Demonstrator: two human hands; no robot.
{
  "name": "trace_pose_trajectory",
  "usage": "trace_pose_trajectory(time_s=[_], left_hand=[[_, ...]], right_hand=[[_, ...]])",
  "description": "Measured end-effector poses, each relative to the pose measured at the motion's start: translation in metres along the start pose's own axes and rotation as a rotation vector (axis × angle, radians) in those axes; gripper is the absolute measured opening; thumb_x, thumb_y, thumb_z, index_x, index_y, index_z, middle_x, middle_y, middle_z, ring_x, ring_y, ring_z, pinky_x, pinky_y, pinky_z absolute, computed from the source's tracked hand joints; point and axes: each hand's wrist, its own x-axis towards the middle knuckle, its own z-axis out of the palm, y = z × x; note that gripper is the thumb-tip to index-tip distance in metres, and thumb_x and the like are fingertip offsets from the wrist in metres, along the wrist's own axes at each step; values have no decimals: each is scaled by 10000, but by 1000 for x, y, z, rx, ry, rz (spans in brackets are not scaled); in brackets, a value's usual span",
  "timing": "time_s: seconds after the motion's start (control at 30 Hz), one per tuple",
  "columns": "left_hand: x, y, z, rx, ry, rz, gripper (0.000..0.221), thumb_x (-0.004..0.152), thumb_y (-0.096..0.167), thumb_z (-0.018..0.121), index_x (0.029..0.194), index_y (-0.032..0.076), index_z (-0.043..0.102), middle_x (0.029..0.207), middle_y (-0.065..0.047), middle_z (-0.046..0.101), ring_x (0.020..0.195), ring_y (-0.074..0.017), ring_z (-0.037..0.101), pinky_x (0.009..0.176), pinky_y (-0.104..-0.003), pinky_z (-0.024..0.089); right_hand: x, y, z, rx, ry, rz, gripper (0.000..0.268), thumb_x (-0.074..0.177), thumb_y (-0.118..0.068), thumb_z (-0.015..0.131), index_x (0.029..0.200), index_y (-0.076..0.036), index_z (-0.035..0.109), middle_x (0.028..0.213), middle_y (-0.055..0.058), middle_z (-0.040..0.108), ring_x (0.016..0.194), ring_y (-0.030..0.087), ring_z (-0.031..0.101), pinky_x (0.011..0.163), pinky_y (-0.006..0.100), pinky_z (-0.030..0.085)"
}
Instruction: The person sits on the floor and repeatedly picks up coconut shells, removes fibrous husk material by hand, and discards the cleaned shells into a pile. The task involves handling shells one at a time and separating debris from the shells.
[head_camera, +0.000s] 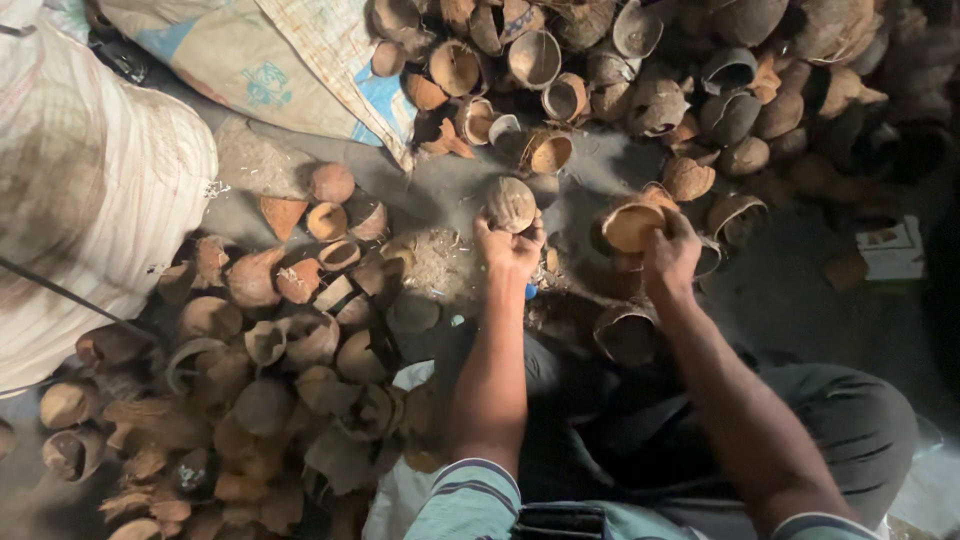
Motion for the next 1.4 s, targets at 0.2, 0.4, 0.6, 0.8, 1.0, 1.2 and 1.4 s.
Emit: trace_pose_trajectory(time_s=[0.2, 0.4, 0.6, 0.8, 1.0, 1.2, 1.4], left_hand=[[-38, -12, 25, 175, 314, 102, 457, 960, 559, 446, 1162, 194, 634, 1024, -55, 692, 868, -230, 645, 711, -412, 504], [-70, -24, 21, 905, -54, 321, 577, 1001, 629, 497, 1133, 109, 709, 867, -71, 651, 685, -194, 550, 564, -354, 428], [16, -20, 3, 1420, 419, 704, 596, 1026, 574, 471, 1016, 87, 814, 893, -143, 728, 766, -281, 647, 662, -422, 511], [35, -16, 3, 2034, 203, 1273, 635, 715, 274, 775, 1294, 64, 619, 1224, -259, 636, 1079, -466, 634, 917, -528, 527], [47, -20, -2, 1911, 105, 1082, 710, 803, 350, 812, 1406, 60, 575, 1213, -254, 642, 1082, -445, 630, 899, -523, 527], [56, -38, 16, 601, -82, -66, 657, 954, 522, 731, 1305, -24, 625, 1071, -192, 658, 915, -337, 637, 733, -450, 566], [-42, -83, 56, 860, -308, -115, 611, 955, 482, 687, 1373, 41, 626, 1278, -82, 682, 1134, -218, 654, 892, -382, 585]], right_hand=[[-87, -10, 28, -49, -374, -623, 442, 897, -35, 630, 1334, 25, 636, 1341, 171, 625, 1266, 255, 596, 1116, 389, 477], [-47, 6, 41, -160, -46, -483, 797, 811, -111, 897, 1427, 55, 418, 1327, 185, 471, 1213, 283, 521, 1010, 393, 460], [9, 13, -86, 927, -472, -57, 299, 1025, -64, 698, 1236, 123, 597, 928, 133, 556, 865, 249, 513, 796, 377, 482], [5, -24, -130, 539, -220, -326, 464, 911, -209, 642, 1318, -5, 550, 1192, 99, 611, 1084, 240, 606, 970, 400, 510], [25, -63, -187, 940, -60, -367, 402, 969, -264, 628, 1274, -12, 554, 1138, 155, 655, 1009, 297, 674, 872, 451, 555], [22, -70, -177, 241, 76, -176, 477, 942, -220, 650, 1373, -45, 547, 1105, 153, 668, 942, 284, 686, 768, 431, 531], [-6, -27, -80, 127, -417, -72, 739, 809, -120, 765, 1462, -68, 424, 1259, 118, 641, 1132, 220, 654, 932, 374, 559]])
